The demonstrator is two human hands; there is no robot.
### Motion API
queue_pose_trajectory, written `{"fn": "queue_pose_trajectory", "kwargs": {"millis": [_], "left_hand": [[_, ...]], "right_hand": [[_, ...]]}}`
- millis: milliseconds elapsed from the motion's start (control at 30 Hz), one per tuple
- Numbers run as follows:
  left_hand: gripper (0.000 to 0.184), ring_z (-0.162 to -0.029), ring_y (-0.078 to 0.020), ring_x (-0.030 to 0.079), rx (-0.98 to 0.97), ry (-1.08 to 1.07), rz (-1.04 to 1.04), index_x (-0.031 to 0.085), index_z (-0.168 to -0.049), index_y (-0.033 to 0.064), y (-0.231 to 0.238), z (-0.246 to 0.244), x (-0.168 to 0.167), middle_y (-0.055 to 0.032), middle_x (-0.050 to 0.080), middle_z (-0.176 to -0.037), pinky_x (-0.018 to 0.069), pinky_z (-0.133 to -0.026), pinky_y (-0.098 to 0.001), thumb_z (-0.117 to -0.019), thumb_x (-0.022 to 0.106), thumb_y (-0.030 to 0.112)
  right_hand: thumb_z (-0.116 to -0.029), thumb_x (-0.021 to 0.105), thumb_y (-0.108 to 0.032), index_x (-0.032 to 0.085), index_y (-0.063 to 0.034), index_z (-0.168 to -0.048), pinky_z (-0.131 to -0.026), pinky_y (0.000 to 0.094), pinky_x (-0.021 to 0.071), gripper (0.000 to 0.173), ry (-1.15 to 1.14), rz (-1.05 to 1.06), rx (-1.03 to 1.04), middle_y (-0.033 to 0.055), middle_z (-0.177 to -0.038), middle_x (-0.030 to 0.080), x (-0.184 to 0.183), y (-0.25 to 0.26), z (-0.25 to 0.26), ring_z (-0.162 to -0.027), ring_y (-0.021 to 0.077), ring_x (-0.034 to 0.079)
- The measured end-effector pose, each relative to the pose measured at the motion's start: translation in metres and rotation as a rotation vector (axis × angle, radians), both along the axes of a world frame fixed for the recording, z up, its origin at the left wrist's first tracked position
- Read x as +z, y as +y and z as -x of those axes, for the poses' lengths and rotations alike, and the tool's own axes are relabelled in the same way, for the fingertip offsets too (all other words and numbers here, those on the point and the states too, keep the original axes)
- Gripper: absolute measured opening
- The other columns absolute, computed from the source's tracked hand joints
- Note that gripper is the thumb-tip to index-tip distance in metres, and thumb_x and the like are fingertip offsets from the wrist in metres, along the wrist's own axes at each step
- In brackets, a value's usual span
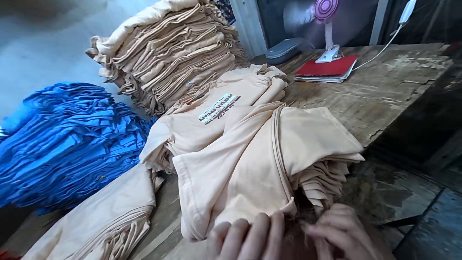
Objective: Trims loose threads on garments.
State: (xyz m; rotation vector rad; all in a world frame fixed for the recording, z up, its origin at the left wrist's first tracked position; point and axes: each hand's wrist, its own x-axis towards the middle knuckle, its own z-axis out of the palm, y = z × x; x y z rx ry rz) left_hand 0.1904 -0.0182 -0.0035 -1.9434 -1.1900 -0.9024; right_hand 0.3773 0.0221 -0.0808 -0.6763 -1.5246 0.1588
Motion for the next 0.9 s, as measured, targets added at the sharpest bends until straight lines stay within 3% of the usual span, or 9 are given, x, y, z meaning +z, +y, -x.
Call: {"fn": "queue_pose_trajectory", "kwargs": {"millis": [133,233,333,400,467,600,700,767,900], "left_hand": [[0.019,-0.081,-0.0172,0.064,-0.106,-0.170,0.297,0.072,-0.106,0.0157,0.014,0.032,0.019,-0.0032,0.067,-0.087,0.0520,-0.076,-0.0373,-0.0922,0.070,0.029],[0.013,-0.073,-0.0019,0.057,0.041,-0.492,-0.093,0.063,-0.101,-0.0028,0.011,0.083,0.043,-0.0039,0.064,-0.086,0.0483,-0.065,-0.0185,-0.0975,0.059,0.009],[0.026,-0.071,-0.0046,0.049,0.182,-0.518,-0.263,0.057,-0.116,-0.0111,0.014,0.084,0.061,-0.0075,0.057,-0.089,0.0405,-0.062,-0.0198,-0.1004,0.063,0.009],[0.030,-0.072,-0.0172,0.059,0.188,-0.365,-0.023,0.063,-0.118,-0.0071,0.011,0.057,0.055,-0.0168,0.063,-0.089,0.0504,-0.063,-0.0314,-0.1000,0.064,0.017],[0.033,-0.074,-0.0238,0.062,0.204,-0.306,0.099,0.070,-0.118,0.0029,0.031,0.052,0.034,-0.0133,0.064,-0.087,0.0519,-0.065,-0.0411,-0.0895,0.063,0.017],[0.031,-0.076,-0.0138,0.064,0.207,-0.397,0.160,0.071,-0.118,0.0085,0.058,0.100,0.009,-0.0072,0.069,-0.096,0.0563,-0.066,-0.0333,-0.0911,0.067,0.023],[0.054,-0.086,-0.0206,0.060,0.229,-0.414,0.120,0.065,-0.128,0.0031,0.044,0.098,0.011,-0.0142,0.062,-0.103,0.0524,-0.075,-0.0373,-0.0913,0.071,0.043],[0.053,-0.094,-0.0253,0.060,0.168,-0.397,0.099,0.066,-0.128,0.0022,0.033,0.080,0.011,-0.0191,0.062,-0.109,0.0521,-0.081,-0.0402,-0.0928,0.070,0.042],[0.034,-0.099,-0.0131,0.064,-0.060,-0.399,0.151,0.071,-0.126,0.0164,0.017,0.036,-0.001,-0.0059,0.067,-0.111,0.0550,-0.086,-0.0303,-0.0962,0.072,0.033]], "right_hand": [[-0.0894,0.057,-0.018,0.068,-0.0238,-0.098,-0.100,0.0331,0.0461,0.015,-0.070,0.107,-0.126,-0.0047,-0.105,0.063,-0.008,0.008,-0.010,-0.110,0.0109,0.058],[-0.0957,0.057,-0.031,0.065,-0.0266,-0.105,-0.105,0.0355,0.0414,0.013,-0.206,-0.012,-0.073,-0.0051,-0.110,0.062,-0.005,0.010,-0.017,-0.113,0.0128,0.056],[-0.0944,0.069,-0.045,0.059,-0.0322,-0.129,-0.099,0.0352,0.0491,0.038,-0.265,-0.009,-0.018,0.0010,-0.124,0.057,0.005,0.013,0.003,-0.115,0.0152,0.057],[-0.0969,0.070,-0.039,0.065,-0.0346,-0.133,-0.091,0.0324,0.0548,0.037,-0.283,-0.012,-0.014,0.0050,-0.120,0.061,0.009,0.024,0.016,-0.108,0.0157,0.062],[-0.0944,0.074,-0.026,0.078,-0.0289,-0.108,-0.081,0.0255,0.0581,0.015,-0.217,0.005,0.110,0.0035,-0.099,0.067,0.014,0.031,0.008,-0.093,0.0103,0.066],[-0.0906,0.080,-0.025,0.080,-0.0235,-0.096,-0.076,0.0196,0.0542,0.005,-0.196,0.192,0.278,-0.0034,-0.087,0.067,0.033,0.021,-0.064,-0.085,0.0022,0.063],[-0.0914,0.076,-0.023,0.079,-0.0119,-0.093,-0.072,0.0354,0.0593,0.012,-0.373,0.373,-0.162,0.0092,-0.094,0.069,0.039,0.012,-0.100,-0.083,0.0175,0.068],[-0.0904,0.063,-0.012,0.073,-0.0054,-0.102,-0.084,0.0533,0.0539,0.016,-0.419,0.462,-0.355,0.0200,-0.112,0.065,0.043,0.005,-0.094,-0.101,0.0354,0.065],[-0.0913,0.074,-0.037,0.074,-0.0116,-0.109,-0.094,0.0458,0.0516,0.031,-0.292,0.349,-0.278,0.0178,-0.118,0.065,0.049,-0.015,-0.040,-0.113,0.0289,0.061]]}}
